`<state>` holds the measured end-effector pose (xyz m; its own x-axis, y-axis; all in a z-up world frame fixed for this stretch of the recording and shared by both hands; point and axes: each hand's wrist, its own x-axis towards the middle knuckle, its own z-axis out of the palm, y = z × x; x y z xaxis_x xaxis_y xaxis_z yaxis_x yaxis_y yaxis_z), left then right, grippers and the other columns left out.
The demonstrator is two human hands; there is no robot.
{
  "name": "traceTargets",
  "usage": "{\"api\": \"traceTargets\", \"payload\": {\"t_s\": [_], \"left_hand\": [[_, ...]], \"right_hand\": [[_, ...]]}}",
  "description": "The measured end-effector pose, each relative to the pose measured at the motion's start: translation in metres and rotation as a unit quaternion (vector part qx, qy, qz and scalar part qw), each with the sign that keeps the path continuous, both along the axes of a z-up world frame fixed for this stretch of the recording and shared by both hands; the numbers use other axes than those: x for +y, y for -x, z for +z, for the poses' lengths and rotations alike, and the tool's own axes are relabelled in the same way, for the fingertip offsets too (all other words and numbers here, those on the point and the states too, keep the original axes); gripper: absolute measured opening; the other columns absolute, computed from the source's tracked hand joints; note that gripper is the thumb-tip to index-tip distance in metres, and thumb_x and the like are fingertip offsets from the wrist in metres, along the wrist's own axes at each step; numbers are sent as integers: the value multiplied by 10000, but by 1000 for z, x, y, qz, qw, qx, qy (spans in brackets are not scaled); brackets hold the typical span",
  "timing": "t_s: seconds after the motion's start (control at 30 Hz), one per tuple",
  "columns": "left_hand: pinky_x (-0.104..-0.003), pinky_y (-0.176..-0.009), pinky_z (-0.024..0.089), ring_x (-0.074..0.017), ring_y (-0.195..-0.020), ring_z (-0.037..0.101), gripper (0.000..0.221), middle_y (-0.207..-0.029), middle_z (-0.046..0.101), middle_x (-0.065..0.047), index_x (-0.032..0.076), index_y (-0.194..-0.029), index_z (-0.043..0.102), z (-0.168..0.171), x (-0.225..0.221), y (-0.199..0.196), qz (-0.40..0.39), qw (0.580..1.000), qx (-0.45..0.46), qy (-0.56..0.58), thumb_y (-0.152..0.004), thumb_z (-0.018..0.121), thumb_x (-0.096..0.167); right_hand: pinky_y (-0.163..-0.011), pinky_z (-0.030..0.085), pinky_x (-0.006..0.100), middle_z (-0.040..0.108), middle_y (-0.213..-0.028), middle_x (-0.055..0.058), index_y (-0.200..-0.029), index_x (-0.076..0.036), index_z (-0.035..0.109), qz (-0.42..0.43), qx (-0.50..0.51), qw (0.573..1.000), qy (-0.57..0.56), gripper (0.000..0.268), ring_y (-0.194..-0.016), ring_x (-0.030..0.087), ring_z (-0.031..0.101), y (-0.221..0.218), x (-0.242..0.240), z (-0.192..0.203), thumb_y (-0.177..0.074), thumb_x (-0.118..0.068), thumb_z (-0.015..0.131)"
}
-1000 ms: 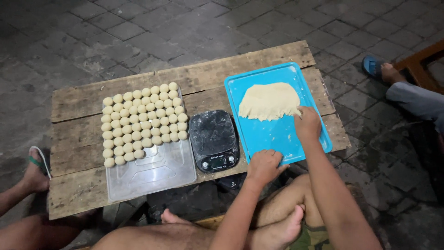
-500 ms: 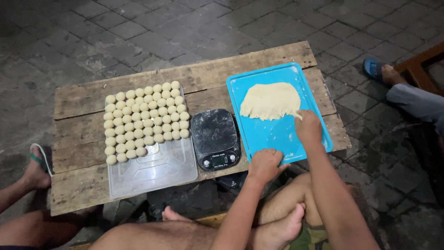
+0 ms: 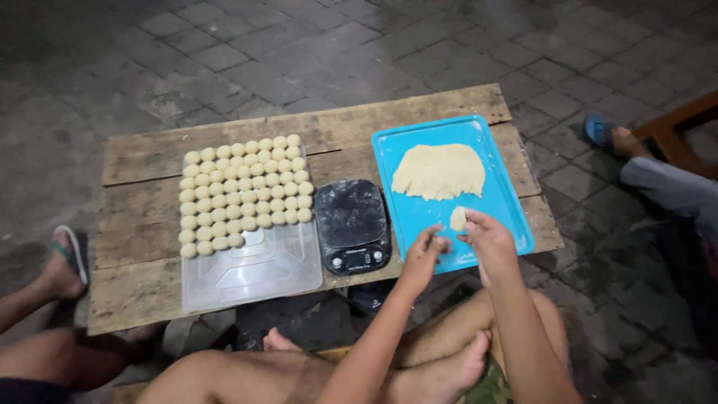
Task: A person is portioning a large piece of dough into smaller pieces, weighing each on a digital scale for consistency, and then rolling them into uniform balls by hand.
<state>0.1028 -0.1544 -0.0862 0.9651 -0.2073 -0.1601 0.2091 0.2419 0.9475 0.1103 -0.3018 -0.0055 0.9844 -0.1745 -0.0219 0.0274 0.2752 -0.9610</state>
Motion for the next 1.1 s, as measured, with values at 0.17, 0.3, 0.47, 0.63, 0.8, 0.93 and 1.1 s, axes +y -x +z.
{"api": "traceTargets", "payload": {"t_s": [0.17, 0.3, 0.47, 0.63, 0.8, 0.93, 1.1], "left_hand": [[-292, -798, 650, -223, -1082, 744, 419, -1234, 718, -78, 38, -1354, 562, 65, 27, 19, 78, 962, 114, 236, -1019, 683, 259], [-196, -564, 609, -206, -856, 787, 349, -1015, 770, -159, -23, -1168, 674, 82, 56, 18, 102, 980, 102, 136, -936, 784, 215], [-325, -665, 593, -251, -788, 759, 255, -844, 752, -112, 73, -1037, 767, 97, 105, 5, 118, 986, -19, -120, -860, 836, 243], [-372, -800, 566, -213, -876, 695, 145, -814, 653, 53, 281, -958, 781, 94, 167, -32, 78, 805, -160, -565, -882, 776, 404], [-371, -730, 531, -262, -846, 651, 106, -838, 642, -25, 202, -973, 795, 90, 189, -55, 31, 720, -241, -650, -906, 717, 225], [-393, -751, 546, -265, -918, 643, 270, -953, 655, -56, 163, -1099, 769, 81, 191, -59, 67, 636, -303, -706, -851, 772, 269], [-458, -899, 526, -330, -1198, 587, 550, -1335, 588, -150, 64, -1403, 595, 113, 197, -44, 46, 675, -283, -680, -907, 748, 245]], "right_hand": [[-876, 579, 351, 734, -1114, 162, -1261, 70, 670, 33, -48, 995, 85, 285, -932, 187, 676, 23, 40, -1, -1004, -37, 612], [-1020, 519, 390, 726, -1217, 191, -1238, 58, 706, 79, -74, 986, 125, 295, -1152, 209, 647, 28, 45, -7, -980, -65, 631], [-1092, 474, 395, 673, -1326, 197, -1206, 16, 722, 63, -122, 973, 187, 261, -1281, 259, 615, 23, 50, 15, -975, -91, 665], [-1130, 465, 377, 659, -1329, 156, -1298, -1, 655, 10, -98, 980, 173, 271, -1276, 227, 619, 12, 34, 14, -1046, -72, 587], [-1054, 506, 391, 706, -1217, 188, -1275, 40, 651, -20, -87, 985, 149, 249, -1174, 248, 675, 8, 38, 11, -1049, -48, 595], [-1037, 515, 426, 706, -1219, 212, -1286, 59, 646, -6, -79, 982, 170, 268, -1151, 282, 690, 8, 41, 11, -1042, -42, 604], [-982, 540, 384, 709, -1187, 198, -1269, 49, 648, -15, -63, 980, 186, 261, -1105, 252, 698, 7, 42, 13, -1011, 9, 634]]}}
